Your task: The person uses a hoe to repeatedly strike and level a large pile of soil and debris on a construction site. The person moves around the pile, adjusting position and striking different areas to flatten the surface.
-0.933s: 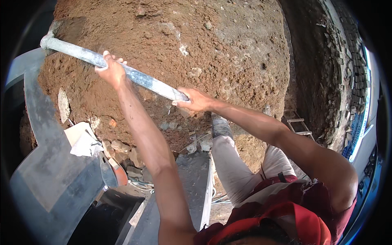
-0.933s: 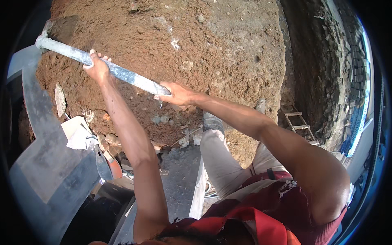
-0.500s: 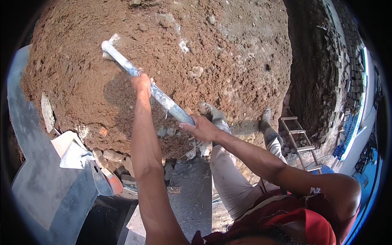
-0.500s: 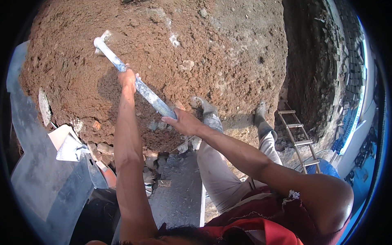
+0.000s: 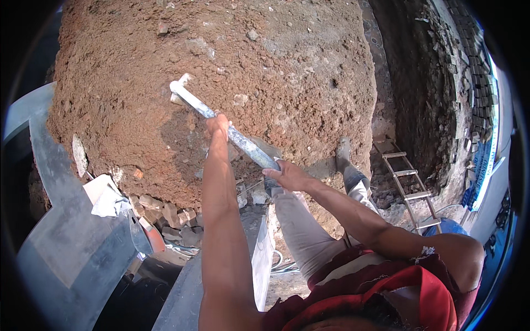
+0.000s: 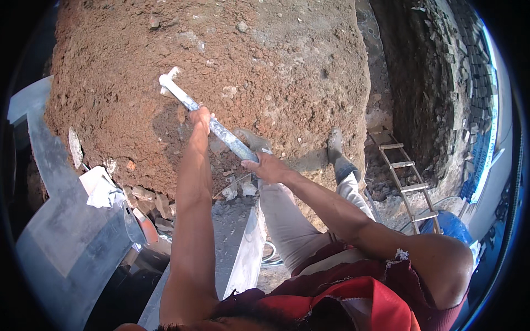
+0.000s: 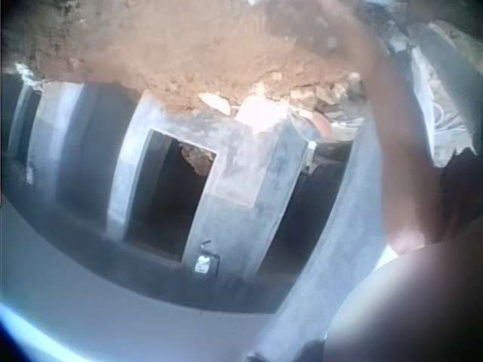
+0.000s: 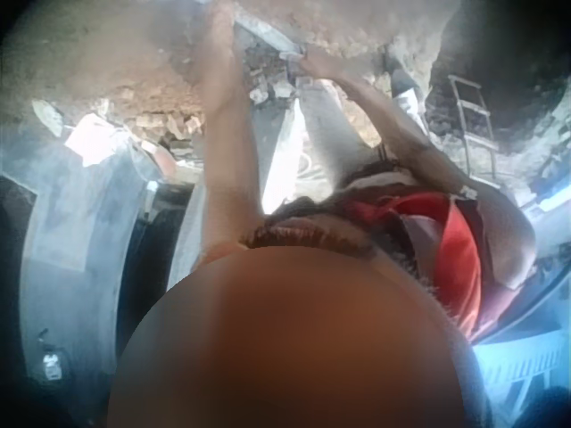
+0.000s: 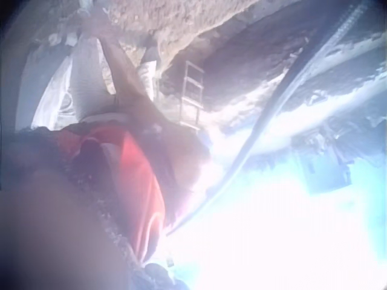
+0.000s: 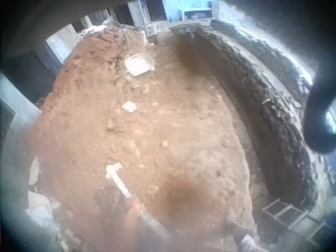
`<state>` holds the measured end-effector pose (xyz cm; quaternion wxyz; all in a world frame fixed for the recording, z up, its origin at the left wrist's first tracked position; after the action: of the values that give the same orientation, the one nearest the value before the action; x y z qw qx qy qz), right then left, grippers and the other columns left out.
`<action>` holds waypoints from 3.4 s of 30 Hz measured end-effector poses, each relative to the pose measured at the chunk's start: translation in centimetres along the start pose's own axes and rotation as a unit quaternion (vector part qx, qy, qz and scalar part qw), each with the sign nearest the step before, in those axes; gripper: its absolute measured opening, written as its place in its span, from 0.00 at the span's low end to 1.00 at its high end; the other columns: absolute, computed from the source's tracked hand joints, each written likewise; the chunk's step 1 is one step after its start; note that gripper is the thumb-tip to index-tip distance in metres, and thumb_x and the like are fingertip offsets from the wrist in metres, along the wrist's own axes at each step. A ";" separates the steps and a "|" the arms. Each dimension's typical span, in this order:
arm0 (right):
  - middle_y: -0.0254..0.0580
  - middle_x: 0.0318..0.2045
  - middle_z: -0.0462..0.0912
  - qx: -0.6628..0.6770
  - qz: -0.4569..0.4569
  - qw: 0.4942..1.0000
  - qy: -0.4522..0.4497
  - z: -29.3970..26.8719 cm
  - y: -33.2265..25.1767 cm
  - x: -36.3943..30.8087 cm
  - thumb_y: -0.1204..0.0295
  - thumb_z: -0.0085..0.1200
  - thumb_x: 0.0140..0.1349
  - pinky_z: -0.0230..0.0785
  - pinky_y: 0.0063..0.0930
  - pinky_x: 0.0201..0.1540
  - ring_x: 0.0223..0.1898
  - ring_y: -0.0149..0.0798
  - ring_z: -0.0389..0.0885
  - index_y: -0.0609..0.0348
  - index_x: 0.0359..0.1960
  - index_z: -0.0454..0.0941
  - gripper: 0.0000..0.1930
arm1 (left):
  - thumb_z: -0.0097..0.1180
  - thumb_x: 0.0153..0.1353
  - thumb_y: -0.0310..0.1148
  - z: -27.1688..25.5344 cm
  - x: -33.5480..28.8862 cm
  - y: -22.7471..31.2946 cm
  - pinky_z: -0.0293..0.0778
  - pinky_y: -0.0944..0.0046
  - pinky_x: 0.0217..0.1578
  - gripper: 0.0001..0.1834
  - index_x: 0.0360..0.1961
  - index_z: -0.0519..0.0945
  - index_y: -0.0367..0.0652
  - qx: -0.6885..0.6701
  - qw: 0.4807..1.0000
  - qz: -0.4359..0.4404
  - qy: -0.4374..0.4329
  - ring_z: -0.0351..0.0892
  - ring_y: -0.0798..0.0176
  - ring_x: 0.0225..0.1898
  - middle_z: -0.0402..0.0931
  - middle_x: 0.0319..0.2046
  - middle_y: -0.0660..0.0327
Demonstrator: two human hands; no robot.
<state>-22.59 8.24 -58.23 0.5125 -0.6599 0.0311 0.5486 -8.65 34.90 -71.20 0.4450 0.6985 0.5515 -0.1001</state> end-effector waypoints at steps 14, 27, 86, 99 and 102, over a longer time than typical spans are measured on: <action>0.47 0.32 0.86 -0.277 0.355 0.876 0.175 -18.5 39.7 -52.1 0.51 0.70 0.51 0.77 0.48 0.41 0.37 0.53 0.87 0.50 0.43 0.81 0.23 | 0.70 0.61 0.46 35.0 -47.0 -32.7 0.79 0.53 0.39 0.23 0.45 0.71 0.47 -0.234 0.756 -0.492 -0.363 0.75 0.58 0.32 0.72 0.32 0.61; 0.54 0.32 0.85 -0.112 -0.140 0.983 0.028 -4.8 12.3 -5.0 0.39 0.57 0.65 0.77 0.51 0.43 0.37 0.58 0.86 0.57 0.54 0.71 0.33 | 0.57 0.73 0.36 -3.5 -9.4 3.8 0.75 0.65 0.28 0.14 0.47 0.73 0.35 -0.232 0.961 0.151 0.011 0.71 0.68 0.26 0.71 0.33 0.62; 0.30 0.20 0.75 0.195 0.015 0.976 -0.093 14.4 -12.2 24.4 0.56 0.60 0.70 0.69 0.25 0.19 0.16 0.25 0.73 0.63 0.54 0.73 0.23 | 0.61 0.66 0.32 -16.1 25.5 7.8 0.82 0.49 0.48 0.38 0.66 0.54 0.21 0.144 0.981 0.087 0.097 0.86 0.43 0.47 0.79 0.49 0.35; 0.29 0.20 0.72 0.371 0.115 0.919 -0.072 0.1 -0.5 5.1 0.55 0.59 0.70 0.66 0.25 0.16 0.15 0.26 0.70 0.60 0.50 0.71 0.21 | 0.64 0.58 0.28 3.8 5.4 5.2 0.82 0.54 0.51 0.35 0.63 0.61 0.27 0.212 0.977 -0.010 0.018 0.85 0.43 0.51 0.80 0.51 0.37; 0.29 0.19 0.72 0.303 0.137 0.943 -0.016 -8.6 7.1 0.4 0.54 0.58 0.70 0.66 0.25 0.16 0.15 0.26 0.70 0.59 0.47 0.70 0.20 | 0.60 0.63 0.27 13.5 -0.7 3.1 0.85 0.56 0.50 0.33 0.64 0.59 0.27 0.103 0.993 -0.017 -0.055 0.86 0.45 0.49 0.79 0.50 0.37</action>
<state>-20.77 -1.06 -64.20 0.6084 -0.4542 0.2780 0.5885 -1.51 24.54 -77.03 0.3983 0.7247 0.5248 -0.2018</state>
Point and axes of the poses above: each hand's wrist, its own x-axis towards the middle knuckle, its own z-axis out of the palm, y = z × x, the point moved 4 cm from there along x, towards the middle knuckle
